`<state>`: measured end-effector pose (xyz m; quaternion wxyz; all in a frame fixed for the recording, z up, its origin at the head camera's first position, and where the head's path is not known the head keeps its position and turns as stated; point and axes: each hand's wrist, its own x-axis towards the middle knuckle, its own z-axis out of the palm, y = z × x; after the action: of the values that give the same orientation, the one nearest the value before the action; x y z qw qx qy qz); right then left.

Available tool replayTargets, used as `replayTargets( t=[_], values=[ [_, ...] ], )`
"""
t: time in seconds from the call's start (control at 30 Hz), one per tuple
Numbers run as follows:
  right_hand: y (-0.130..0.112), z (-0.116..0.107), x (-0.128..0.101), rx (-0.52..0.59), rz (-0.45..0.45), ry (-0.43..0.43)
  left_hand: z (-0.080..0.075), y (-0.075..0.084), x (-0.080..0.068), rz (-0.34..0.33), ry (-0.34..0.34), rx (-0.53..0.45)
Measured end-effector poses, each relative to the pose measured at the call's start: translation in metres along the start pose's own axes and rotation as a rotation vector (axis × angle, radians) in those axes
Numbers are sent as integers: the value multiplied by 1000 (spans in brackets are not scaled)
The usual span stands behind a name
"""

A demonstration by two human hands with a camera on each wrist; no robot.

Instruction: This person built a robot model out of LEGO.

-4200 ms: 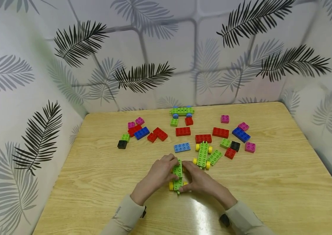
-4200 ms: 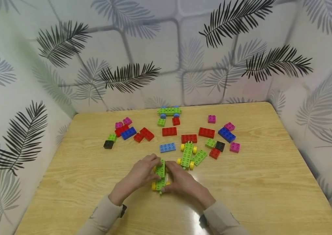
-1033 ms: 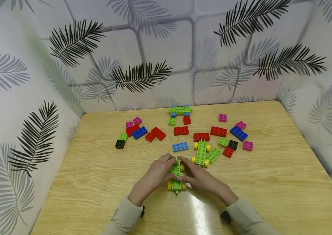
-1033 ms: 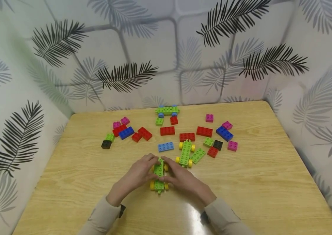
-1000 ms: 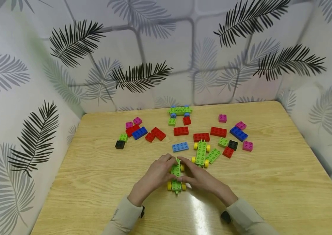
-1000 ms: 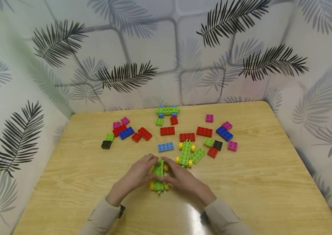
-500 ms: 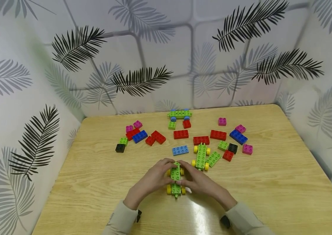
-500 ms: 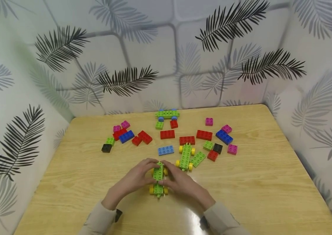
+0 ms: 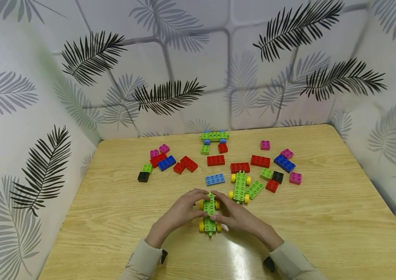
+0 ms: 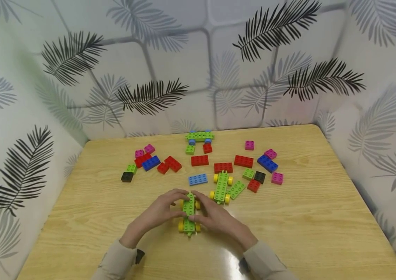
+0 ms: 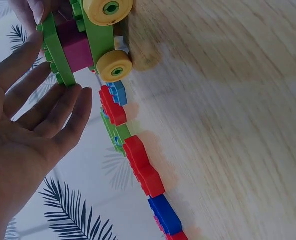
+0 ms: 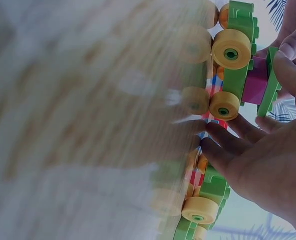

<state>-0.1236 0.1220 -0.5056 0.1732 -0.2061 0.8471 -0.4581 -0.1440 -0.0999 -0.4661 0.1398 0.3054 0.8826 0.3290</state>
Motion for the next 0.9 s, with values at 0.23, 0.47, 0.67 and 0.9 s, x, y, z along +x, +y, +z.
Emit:
replayTargets(
  t=[0.23, 0.47, 0.67, 0.9],
  values=[
    [-2, 0, -1, -2, -13, 2, 0, -3, -1, 6, 1, -48],
    [-4, -1, 1, -7, 2, 4, -8, -23, 6, -62, 76, -163],
    [-3, -1, 1, -4, 4, -8, -22, -52, 20, -234, 401, -86],
    [-4, -1, 0, 8, 1, -11, -24, -78, 41, -400, 586, -47]
  ],
)
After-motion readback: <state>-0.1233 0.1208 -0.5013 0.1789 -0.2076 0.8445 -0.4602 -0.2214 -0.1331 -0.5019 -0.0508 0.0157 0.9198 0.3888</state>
